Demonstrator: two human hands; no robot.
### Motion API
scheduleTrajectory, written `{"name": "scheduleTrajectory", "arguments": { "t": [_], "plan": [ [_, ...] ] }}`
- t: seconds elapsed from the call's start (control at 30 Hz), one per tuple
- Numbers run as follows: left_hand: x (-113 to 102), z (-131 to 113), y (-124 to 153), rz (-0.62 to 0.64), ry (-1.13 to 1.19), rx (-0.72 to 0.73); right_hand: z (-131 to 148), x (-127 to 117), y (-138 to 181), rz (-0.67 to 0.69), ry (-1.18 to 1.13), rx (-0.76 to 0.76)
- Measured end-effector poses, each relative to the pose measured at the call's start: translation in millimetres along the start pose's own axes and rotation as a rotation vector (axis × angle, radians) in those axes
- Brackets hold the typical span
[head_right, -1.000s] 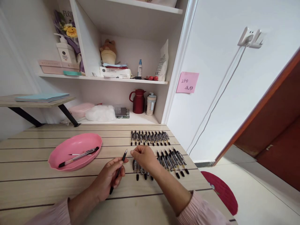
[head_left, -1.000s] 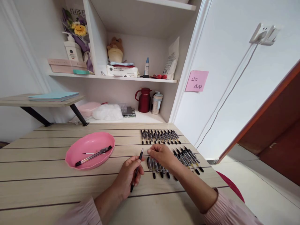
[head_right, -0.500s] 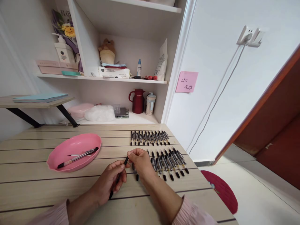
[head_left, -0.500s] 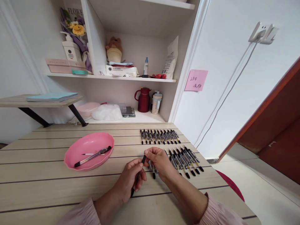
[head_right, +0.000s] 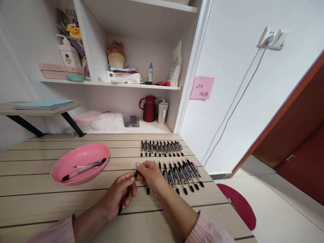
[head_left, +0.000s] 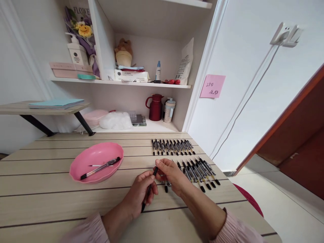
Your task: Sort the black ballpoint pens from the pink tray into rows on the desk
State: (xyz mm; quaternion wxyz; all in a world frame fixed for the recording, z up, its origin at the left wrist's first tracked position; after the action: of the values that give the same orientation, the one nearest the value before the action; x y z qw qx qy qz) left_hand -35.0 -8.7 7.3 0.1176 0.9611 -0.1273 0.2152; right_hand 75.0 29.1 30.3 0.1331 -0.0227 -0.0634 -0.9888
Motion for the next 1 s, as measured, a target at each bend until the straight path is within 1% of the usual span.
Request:
{"name": "scheduleTrajectory", "arguments": {
  "t": [0.07, 0.2, 0.3, 0.43, 0.5, 0.63, 0.73, 0.83, 0.9, 1.0],
  "plan": [
    [0, 0, 0, -0.002, -0.005, -0.005, -1, 0, 0, 0.010, 0.004, -0.005],
    [0, 1, 0, -0.012, -0.005, -0.006, -1, -1, 0, 0.005, -0.077, -0.001],
    [0, 1, 0, -0.007, -0.010, -0.009, -2, -1, -1, 0.007, -0.059, 0.021],
    [-1, 2, 0, -0.006, 0.007, -0.015, 1, 0, 0, 0.040, -0.076, -0.034],
    [0, 2, -1, 0.000, 0.018, -0.011, 2, 1, 1, 0.051, -0.118, -0.024],
    [1, 0, 0, 0.008, 0.007, -0.003, -1, -1, 0, 0.002, -0.097, 0.026],
    [2, -1, 2, 0.006, 0.007, -0.016, -1, 0, -2, 0.015, -0.102, -0.022],
    [3, -2, 3, 0.008, 0.025, -0.029, -2, 2, -5, 0.042, -0.210, -0.077],
    [4, -2, 4, 0.010, 0.033, -0.043, -2, 0, -7, 0.007, -0.266, -0.090],
    [4, -2, 4, -0.004, 0.042, -0.050, 1, -8, -10, -0.100, -0.295, -0.108]
  ]
}}
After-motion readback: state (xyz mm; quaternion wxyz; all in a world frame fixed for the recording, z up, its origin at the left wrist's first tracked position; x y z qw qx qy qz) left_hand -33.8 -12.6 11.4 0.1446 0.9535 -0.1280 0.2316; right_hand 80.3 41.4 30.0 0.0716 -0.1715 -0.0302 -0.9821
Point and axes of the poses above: each hand's wrist, its own y-axis away from the middle knuckle, its own x-axis out of the palm, z = x × y, the point moved 3 cm from there along -y, towards the middle knuckle, and after that the axes turned 9 degrees about y, right-handed, at the moved point
